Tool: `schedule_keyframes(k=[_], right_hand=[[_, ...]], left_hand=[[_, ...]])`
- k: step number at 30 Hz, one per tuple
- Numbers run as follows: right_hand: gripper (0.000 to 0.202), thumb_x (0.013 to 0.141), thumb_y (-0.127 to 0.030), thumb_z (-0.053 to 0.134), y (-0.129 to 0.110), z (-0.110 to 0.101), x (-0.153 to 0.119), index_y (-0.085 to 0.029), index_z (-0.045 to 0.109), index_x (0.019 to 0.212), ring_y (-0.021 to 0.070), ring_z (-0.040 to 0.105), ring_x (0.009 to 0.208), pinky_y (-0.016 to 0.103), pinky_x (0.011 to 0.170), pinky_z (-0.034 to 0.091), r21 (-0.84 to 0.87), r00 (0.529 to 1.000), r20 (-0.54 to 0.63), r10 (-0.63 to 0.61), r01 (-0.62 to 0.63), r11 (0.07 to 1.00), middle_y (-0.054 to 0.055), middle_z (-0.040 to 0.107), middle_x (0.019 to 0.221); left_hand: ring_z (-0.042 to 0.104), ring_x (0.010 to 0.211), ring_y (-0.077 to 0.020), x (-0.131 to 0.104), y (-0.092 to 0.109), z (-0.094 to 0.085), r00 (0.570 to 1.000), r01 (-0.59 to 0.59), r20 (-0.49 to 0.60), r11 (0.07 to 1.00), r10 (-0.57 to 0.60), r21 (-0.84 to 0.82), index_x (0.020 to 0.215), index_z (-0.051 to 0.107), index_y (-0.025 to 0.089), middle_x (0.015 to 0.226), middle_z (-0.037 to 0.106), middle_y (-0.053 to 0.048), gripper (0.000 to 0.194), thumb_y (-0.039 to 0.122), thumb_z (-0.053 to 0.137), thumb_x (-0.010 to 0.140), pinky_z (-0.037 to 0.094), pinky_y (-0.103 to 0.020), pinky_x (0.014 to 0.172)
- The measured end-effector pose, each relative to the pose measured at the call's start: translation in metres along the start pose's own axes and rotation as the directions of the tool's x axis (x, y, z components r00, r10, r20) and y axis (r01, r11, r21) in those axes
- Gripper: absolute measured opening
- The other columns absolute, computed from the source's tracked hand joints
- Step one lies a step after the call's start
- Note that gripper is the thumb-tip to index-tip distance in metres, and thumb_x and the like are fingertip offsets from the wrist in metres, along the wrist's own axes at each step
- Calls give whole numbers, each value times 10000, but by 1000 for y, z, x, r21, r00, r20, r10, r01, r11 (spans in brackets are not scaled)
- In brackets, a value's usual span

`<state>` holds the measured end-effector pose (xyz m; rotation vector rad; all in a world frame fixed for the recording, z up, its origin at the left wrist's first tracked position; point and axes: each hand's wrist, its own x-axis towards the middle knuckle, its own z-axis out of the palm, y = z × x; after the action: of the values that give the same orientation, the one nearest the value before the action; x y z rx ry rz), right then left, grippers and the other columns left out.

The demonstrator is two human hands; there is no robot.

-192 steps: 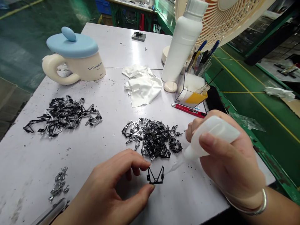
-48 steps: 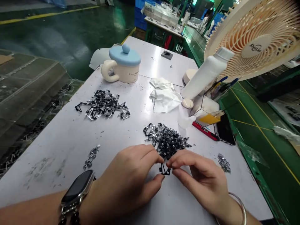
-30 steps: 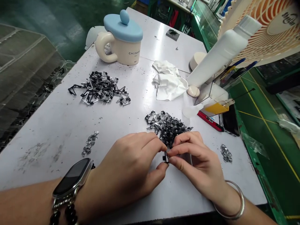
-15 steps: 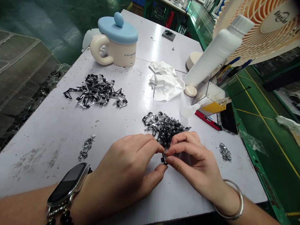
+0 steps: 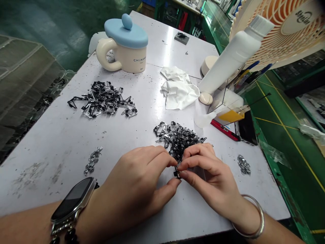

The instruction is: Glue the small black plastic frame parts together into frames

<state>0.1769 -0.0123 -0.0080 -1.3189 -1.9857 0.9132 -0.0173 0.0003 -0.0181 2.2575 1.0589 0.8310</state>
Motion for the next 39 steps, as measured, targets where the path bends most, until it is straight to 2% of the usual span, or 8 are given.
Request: schedule_keyframes(k=[16, 19, 21, 24, 25, 28, 31, 39], right_hand=[[244, 863, -155, 472, -4, -9, -7, -260, 655, 986, 187, 466, 994, 381, 861, 380, -99, 994, 11, -109, 110, 989, 42, 536, 997], [393, 843, -187, 469, -1, -17, -5, -269, 569, 1214, 217, 479, 1023, 416, 871, 393, -140, 970, -152, -187, 166, 976, 55, 547, 1064], [465, 786, -199, 518, 9, -31, 3, -263, 566, 1244, 226, 512, 962, 425, 818, 408, -215, 834, -445, -326, 254, 943, 53, 587, 1044], [379, 698, -205, 591, 35, -70, 22, -257, 680, 1062, 203, 566, 837, 379, 698, 422, -389, 411, -768, -491, 310, 868, 44, 647, 1041], [384, 694, -214, 608, 44, -86, 28, -255, 668, 1071, 208, 583, 875, 360, 679, 433, -427, 390, -767, -509, 283, 859, 48, 641, 1083], [597, 683, -164, 655, 69, -127, 42, -232, 519, 1261, 219, 582, 1010, 337, 713, 452, -532, 523, -710, -472, 43, 846, 95, 567, 1222], [408, 750, -170, 613, 82, -146, 54, -179, 608, 1158, 161, 642, 812, 303, 673, 483, -612, 658, -644, -390, -138, 779, 99, 660, 1047], [241, 800, -264, 596, 88, -150, 67, -86, 672, 943, 162, 657, 632, 273, 541, 485, -610, 604, -691, -397, -193, 769, 116, 678, 765]], left_hand=[[558, 647, -108, 4, 3, -5, 964, 260, 121, 942, -239, -214, 805, 611, 218, 730, 622, 54, 91, 240, 657, 730, 427, -226, 562], [548, 610, -98, 6, 4, -6, 942, 328, 164, 909, -293, -256, 786, 625, 231, 685, 611, 66, 112, 274, 689, 704, 431, -209, 537], [548, 593, -95, 7, 5, -7, 914, 391, 229, 881, -336, -268, 770, 632, 240, 671, 609, 67, 128, 320, 701, 699, 432, -200, 517], [542, 562, -89, 8, 7, -8, 867, 471, 317, 841, -386, -265, 747, 637, 245, 670, 610, 64, 150, 372, 699, 698, 428, -196, 489], [537, 551, -87, 8, 7, -8, 861, 480, 328, 836, -389, -266, 737, 636, 244, 666, 608, 63, 150, 374, 698, 696, 424, -195, 481], [524, 536, -83, 9, 8, -7, 859, 480, 335, 837, -387, -264, 713, 631, 241, 655, 602, 64, 151, 374, 700, 689, 416, -198, 478], [522, 539, -81, 8, 7, -7, 871, 461, 318, 848, -375, -262, 706, 628, 243, 657, 602, 68, 148, 376, 693, 695, 420, -201, 494], [530, 558, -83, 8, 6, -7, 878, 451, 298, 858, -376, -246, 699, 613, 242, 652, 596, 76, 158, 376, 695, 686, 422, -206, 510]])
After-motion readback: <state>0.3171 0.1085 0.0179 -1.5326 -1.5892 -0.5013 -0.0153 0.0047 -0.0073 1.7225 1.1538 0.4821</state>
